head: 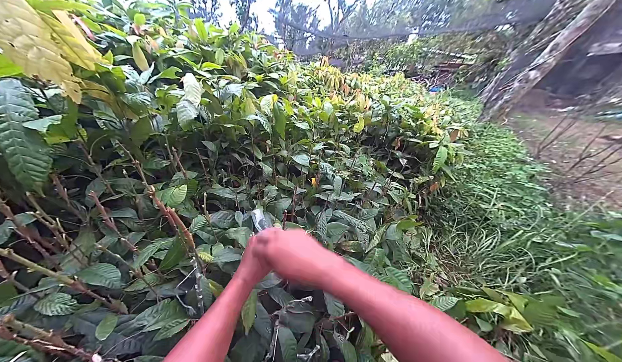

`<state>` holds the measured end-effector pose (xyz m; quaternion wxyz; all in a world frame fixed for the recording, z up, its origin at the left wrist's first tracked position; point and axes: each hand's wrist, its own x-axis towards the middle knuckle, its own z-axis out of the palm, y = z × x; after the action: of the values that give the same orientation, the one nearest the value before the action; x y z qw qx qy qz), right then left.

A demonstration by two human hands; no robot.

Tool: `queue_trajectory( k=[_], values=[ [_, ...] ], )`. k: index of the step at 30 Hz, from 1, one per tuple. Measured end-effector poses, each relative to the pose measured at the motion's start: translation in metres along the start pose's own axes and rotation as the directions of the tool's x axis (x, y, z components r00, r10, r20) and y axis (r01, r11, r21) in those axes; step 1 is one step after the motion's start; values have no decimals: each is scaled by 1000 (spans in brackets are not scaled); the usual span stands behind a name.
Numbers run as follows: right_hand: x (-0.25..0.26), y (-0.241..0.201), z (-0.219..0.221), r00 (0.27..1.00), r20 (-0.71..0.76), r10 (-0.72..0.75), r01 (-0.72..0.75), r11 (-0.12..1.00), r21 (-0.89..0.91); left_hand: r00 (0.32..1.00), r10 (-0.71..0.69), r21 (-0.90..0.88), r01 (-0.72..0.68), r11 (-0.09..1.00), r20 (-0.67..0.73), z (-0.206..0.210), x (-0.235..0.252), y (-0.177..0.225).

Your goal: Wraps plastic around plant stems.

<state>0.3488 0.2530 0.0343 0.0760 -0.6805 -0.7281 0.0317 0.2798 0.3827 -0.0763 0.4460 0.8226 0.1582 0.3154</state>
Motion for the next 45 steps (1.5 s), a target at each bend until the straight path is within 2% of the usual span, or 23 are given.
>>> queue_trajectory(
  k=[2, 3, 4, 6, 7, 8, 10, 12, 15, 16, 17, 18, 20, 22, 23, 25, 27, 29, 31, 35, 39, 42, 45],
  values=[
    [14, 52, -2, 942, -252, 220, -173, 965, 197, 999, 42, -107, -39, 993, 25, 4, -2, -6],
    [16, 73, 3, 910, -232, 343, -242, 896, 373, 999, 47, -194, -42, 980, 23, 2, -1, -7],
    [15, 87, 12, 900, -129, 416, -281, 782, 556, 999, 52, -262, -50, 964, 1, -1, -1, -9],
    [9, 92, 35, 910, 65, 409, -286, 507, 813, 997, 55, -340, -72, 938, -61, -5, -2, -14],
    [6, 89, 44, 917, 89, 389, -257, 407, 876, 996, 50, -361, -73, 930, -73, -5, -3, -15],
    [4, 85, 52, 927, 61, 371, -208, 371, 905, 996, 37, -377, -65, 924, -80, -4, -4, -15],
    [1, 78, 58, 944, -30, 328, -145, 496, 856, 996, 10, -388, -43, 921, -89, -4, -5, -12],
    [2, 69, 59, 923, -102, 372, -168, 626, 762, 995, -20, -375, -20, 927, -102, -5, -6, -7],
    [11, 61, 65, 797, -221, 563, -194, 584, 789, 999, -51, -390, 51, 919, 10, -10, -5, -1],
    [13, 60, 66, 768, -264, 584, -196, 606, 771, 995, -59, -406, 87, 910, 81, -13, -4, -1],
    [15, 59, 69, 754, -342, 561, -191, 685, 703, 989, -65, -426, 115, 897, 131, -16, -2, -2],
    [14, 59, 74, 753, -454, 477, -171, 808, 564, 986, -74, -449, 133, 883, 148, -20, -1, -4],
    [14, 66, 86, 738, -658, 150, -49, 984, 169, 989, -92, -490, 136, 861, 112, -24, 0, -7],
    [15, 70, 90, 710, -699, -87, 21, 995, -102, 992, -94, -511, 121, 851, 80, -27, -1, -9],
    [14, 71, 88, 710, -692, -131, 33, 988, -153, 993, -87, -519, 118, 847, 83, -27, -1, -10],
    [9, 72, 84, 748, -659, -80, 11, 994, -108, 994, -81, -540, 106, 835, 70, -29, 0, -10],
    [1, 73, 81, 819, -558, 135, -95, 990, 100, 995, -101, -534, 87, 841, 4, -34, 0, -10],
    [-7, 71, 76, 858, -363, 363, -229, 904, 362, 990, -127, -518, 75, 852, -66, -41, 0, -11],
    [-7, 66, 73, 849, -289, 442, -230, 802, 551, 989, -132, -511, 77, 856, -73, -43, -1, -11],
    [7, 53, 67, 871, -252, 420, -145, 713, 686, 994, -111, -514, 92, 853, -7, -38, -5, -7],
    [18, 57, 73, 866, -383, 322, -44, 812, 582, 995, -89, -496, 98, 863, 42, -38, -7, -5],
    [9, 68, 76, 873, -383, 302, -122, 896, 428, 993, -105, -494, 61, 868, -62, -43, -8, -7],
    [-9, 47, 75, 914, -250, 318, -147, 837, 527, 975, -154, -489, 59, 870, -157, -51, -6, -8]
  ],
)
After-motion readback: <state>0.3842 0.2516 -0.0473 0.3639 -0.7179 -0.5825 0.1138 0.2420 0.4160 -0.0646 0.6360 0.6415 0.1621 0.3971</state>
